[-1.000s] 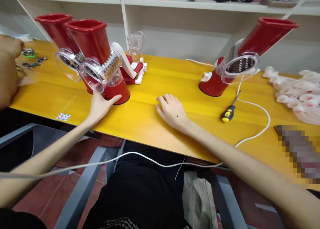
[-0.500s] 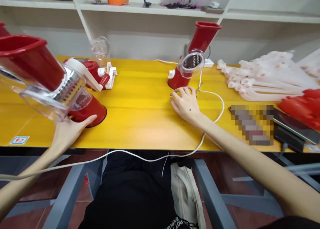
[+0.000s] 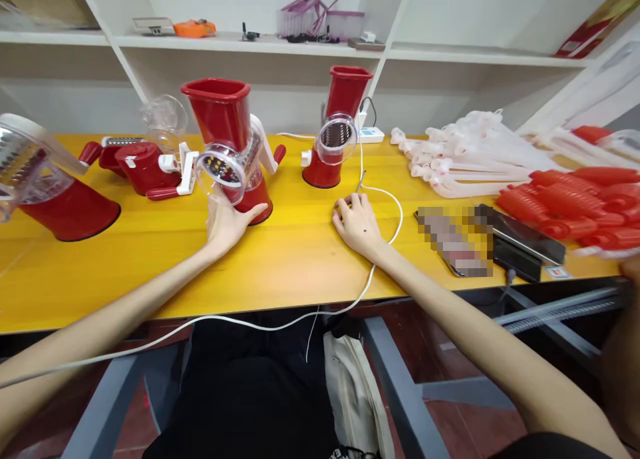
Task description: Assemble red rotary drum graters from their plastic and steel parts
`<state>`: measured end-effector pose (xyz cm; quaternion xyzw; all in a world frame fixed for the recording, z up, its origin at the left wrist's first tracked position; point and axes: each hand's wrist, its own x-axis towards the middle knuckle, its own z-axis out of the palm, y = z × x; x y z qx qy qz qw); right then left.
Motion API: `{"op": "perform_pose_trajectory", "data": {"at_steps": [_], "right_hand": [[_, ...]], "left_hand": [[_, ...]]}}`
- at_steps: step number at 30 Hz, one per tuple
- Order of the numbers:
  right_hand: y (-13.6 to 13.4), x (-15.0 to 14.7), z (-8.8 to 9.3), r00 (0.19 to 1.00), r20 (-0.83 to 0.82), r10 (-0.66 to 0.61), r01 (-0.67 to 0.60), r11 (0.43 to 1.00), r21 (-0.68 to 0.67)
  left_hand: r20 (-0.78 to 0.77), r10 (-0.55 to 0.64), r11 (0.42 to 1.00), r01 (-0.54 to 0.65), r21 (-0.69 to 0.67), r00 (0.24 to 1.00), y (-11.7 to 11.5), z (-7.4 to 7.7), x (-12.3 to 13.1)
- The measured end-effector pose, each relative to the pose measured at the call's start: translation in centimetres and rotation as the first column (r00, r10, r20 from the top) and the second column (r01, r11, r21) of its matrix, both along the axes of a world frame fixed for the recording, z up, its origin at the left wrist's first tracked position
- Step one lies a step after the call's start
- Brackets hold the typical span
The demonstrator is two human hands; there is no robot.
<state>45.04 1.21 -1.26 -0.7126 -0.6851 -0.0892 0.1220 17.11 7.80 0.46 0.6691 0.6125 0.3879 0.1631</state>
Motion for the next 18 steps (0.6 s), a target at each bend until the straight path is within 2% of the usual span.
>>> {"op": "perform_pose_trajectory", "data": {"at_steps": [6,10,13,18], "right_hand": [[0.2,0.0,-0.4,1.000,-0.016,0.015,-0.014,1.000,0.024],[0.3,0.2,-0.5,1.000,-0.029,0.009,-0.008,0.999,0.040],[0.5,0.4,-0.6,0.999,-0.045,0.011,-0.009,0.999,0.052],[0.6,0.7,-1.1,0.997,-0.074,0.032,-0.025,0.995,0.094]], "left_hand": [[-0.031,0.199,0.978,-0.201,-0.053,0.979,5.3,0.8,6.2],[-0.045,0.248,0.966,-0.250,-0.066,0.968,7.8,0.7,9.4],[-0.055,0.247,0.966,-0.250,-0.067,0.967,8.9,0.3,10.7],[-0.061,0.235,0.969,-0.239,-0.060,0.970,9.5,0.1,11.4]]}}
